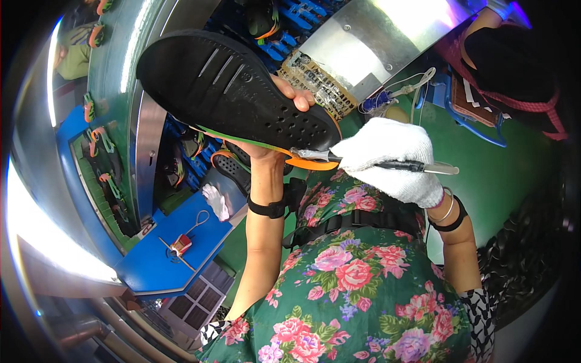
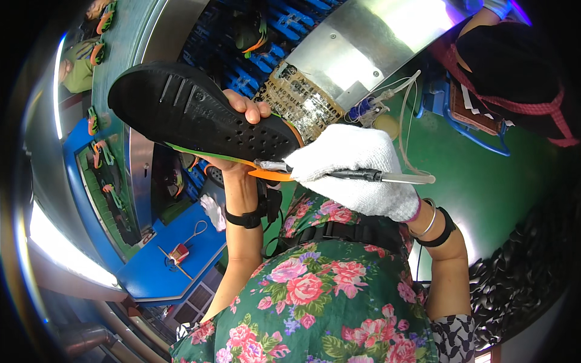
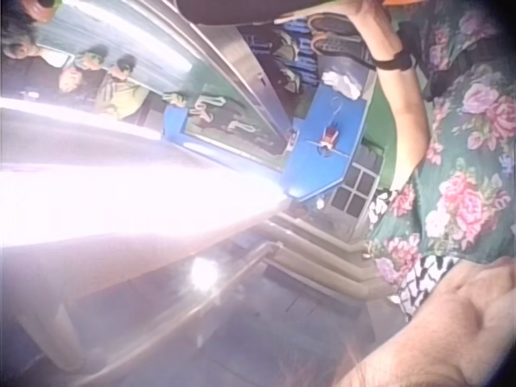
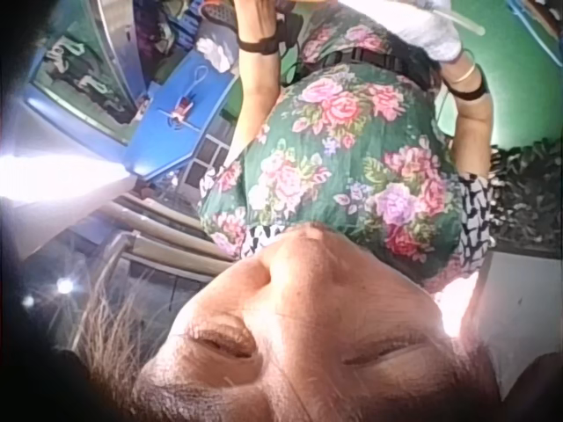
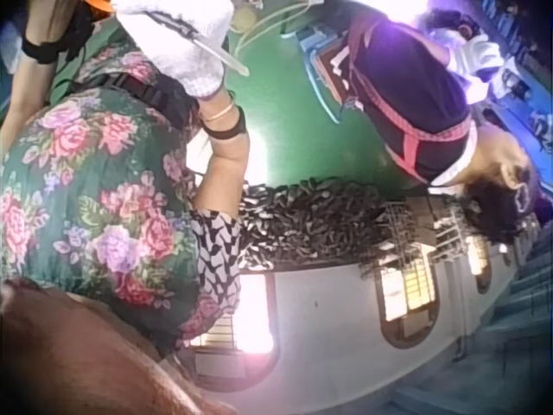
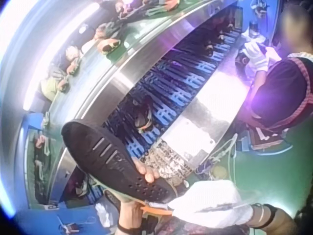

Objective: Applying adhesive to the bottom of shoe soles using a brush at a manufacturing workstation.

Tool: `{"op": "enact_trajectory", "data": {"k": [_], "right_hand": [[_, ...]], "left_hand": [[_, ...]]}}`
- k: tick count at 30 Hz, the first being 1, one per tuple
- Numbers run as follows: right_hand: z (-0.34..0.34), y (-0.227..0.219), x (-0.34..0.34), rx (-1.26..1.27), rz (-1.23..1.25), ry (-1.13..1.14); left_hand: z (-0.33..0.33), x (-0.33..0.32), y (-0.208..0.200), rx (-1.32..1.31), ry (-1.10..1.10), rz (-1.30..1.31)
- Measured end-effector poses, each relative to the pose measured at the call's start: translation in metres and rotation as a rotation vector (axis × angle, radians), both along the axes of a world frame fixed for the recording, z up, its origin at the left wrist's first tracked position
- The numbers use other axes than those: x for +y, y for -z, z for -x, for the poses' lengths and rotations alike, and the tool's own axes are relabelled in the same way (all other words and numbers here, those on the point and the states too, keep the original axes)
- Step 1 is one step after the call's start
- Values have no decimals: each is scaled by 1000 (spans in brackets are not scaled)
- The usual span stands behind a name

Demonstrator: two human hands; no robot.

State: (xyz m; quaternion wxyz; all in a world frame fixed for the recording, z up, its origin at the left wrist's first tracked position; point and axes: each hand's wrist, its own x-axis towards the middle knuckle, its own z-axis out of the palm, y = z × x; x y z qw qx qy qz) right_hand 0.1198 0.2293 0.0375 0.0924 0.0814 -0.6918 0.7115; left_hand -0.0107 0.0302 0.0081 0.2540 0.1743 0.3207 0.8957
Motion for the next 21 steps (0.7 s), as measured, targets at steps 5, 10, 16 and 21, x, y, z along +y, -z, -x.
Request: {"op": "enact_trajectory", "data": {"k": [5,10,16,21], "right_hand": [[-3,0,1,-76,54,24],[-3,-2,3,-103,96,21],[-1,0,6,-22,49,8],[-3,0,6,-58,70,36]], "left_hand": [[2,0,7,14,-41,-20],[3,2,5,-40,-44,-40],[5,6,4,-9,-23,-34],[4,13,-1,-66,-38,-89]]}}
